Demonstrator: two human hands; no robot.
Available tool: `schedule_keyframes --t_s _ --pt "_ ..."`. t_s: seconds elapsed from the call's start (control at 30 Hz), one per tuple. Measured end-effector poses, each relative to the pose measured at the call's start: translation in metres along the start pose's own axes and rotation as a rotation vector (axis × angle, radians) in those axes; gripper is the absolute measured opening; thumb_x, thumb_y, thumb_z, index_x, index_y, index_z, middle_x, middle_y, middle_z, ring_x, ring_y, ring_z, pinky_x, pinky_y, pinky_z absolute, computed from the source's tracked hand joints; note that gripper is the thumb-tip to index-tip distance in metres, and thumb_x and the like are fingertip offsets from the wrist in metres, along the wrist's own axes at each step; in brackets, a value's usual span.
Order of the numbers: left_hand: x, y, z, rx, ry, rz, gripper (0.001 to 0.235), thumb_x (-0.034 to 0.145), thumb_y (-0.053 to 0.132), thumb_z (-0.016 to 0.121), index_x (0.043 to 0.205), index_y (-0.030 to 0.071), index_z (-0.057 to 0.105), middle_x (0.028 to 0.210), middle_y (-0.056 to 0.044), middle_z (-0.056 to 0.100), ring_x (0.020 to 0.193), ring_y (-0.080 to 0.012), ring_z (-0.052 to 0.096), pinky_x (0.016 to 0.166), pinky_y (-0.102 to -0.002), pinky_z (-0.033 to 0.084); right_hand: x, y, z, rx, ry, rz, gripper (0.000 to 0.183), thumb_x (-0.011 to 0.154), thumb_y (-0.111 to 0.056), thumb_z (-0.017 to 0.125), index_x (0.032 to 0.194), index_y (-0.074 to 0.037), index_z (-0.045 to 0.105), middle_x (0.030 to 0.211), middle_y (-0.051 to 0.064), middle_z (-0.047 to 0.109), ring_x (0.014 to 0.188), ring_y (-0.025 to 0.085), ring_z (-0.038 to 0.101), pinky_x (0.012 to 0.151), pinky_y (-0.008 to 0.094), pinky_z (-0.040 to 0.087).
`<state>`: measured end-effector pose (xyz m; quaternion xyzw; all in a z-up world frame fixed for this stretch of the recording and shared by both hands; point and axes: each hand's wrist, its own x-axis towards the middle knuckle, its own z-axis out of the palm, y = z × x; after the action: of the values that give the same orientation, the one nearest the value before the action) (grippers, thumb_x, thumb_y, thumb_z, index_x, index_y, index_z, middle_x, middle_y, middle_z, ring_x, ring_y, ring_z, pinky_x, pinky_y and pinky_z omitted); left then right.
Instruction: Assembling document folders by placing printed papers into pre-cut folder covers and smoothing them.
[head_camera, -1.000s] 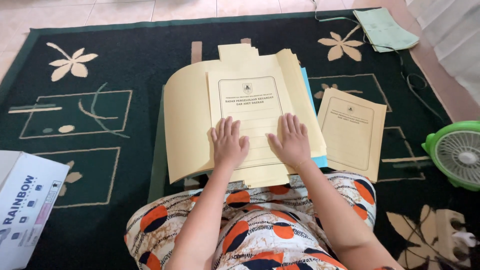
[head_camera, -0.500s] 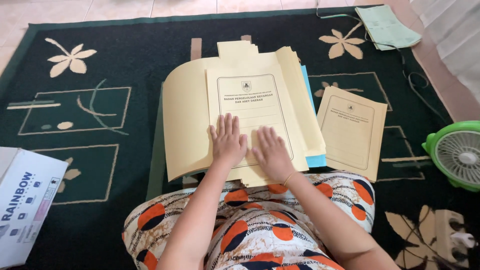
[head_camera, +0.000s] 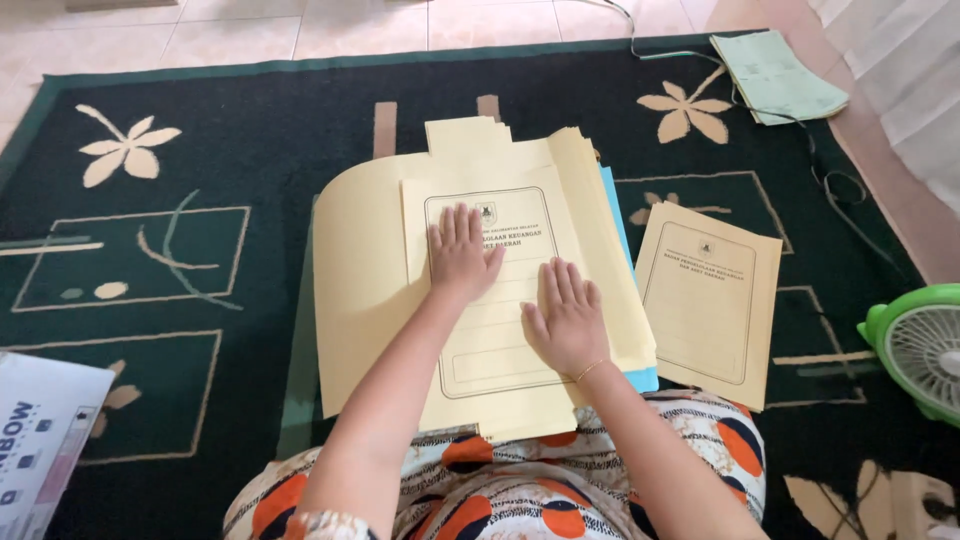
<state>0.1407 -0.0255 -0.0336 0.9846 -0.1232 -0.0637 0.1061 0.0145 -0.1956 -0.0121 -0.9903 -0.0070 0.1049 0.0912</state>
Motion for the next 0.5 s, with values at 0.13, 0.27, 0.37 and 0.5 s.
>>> schedule_keyframes --t_s 0.13,0.27,0.37,0.5 --pt "0.035 -0.013 -0.001 0.016 0.040 -0.027 0.079 0.102 0.056 0.033 0.162 0.006 0.023 0.171 -0.018 0.015 0.158 -0.0358 0.007 0.126 -0.058 0.006 0.001 -0.001 -0.002 0.015 -0.018 0.015 0.080 0.102 -0.058 0.014 0.166 -0.011 0.014 0.174 0.010 0.010 0.160 0.026 0.006 0.126 0.046 0.005" --pt "0.035 -0.026 0.006 0.012 0.048 -0.089 0.079 0.102 0.055 0.034 0.162 0.004 0.023 0.171 -0.019 0.014 0.158 -0.0363 0.007 0.127 -0.057 0.006 0.003 0.003 0.001 0.016 -0.027 0.024 0.080 0.101 -0.059 0.014 0.166 -0.012 0.015 0.174 0.010 0.010 0.160 0.026 0.006 0.127 0.045 0.005" --pt "0.028 -0.038 0.004 0.022 0.062 -0.138 0.080 0.103 0.055 0.034 0.162 0.003 0.023 0.171 -0.020 0.014 0.158 -0.0367 0.007 0.127 -0.056 0.007 0.002 0.003 0.001 0.026 -0.024 0.023 0.080 0.101 -0.059 0.015 0.166 -0.012 0.015 0.174 0.009 0.010 0.160 0.025 0.006 0.127 0.045 0.005" --pt "0.015 -0.049 -0.004 0.043 0.086 -0.186 0.081 0.103 0.055 0.034 0.162 0.001 0.023 0.171 -0.021 0.013 0.159 -0.0371 0.006 0.127 -0.055 0.007 0.000 0.000 -0.003 0.045 -0.011 0.017 0.081 0.100 -0.060 0.015 0.166 -0.012 0.015 0.174 0.009 0.010 0.160 0.025 0.006 0.127 0.045 0.005"
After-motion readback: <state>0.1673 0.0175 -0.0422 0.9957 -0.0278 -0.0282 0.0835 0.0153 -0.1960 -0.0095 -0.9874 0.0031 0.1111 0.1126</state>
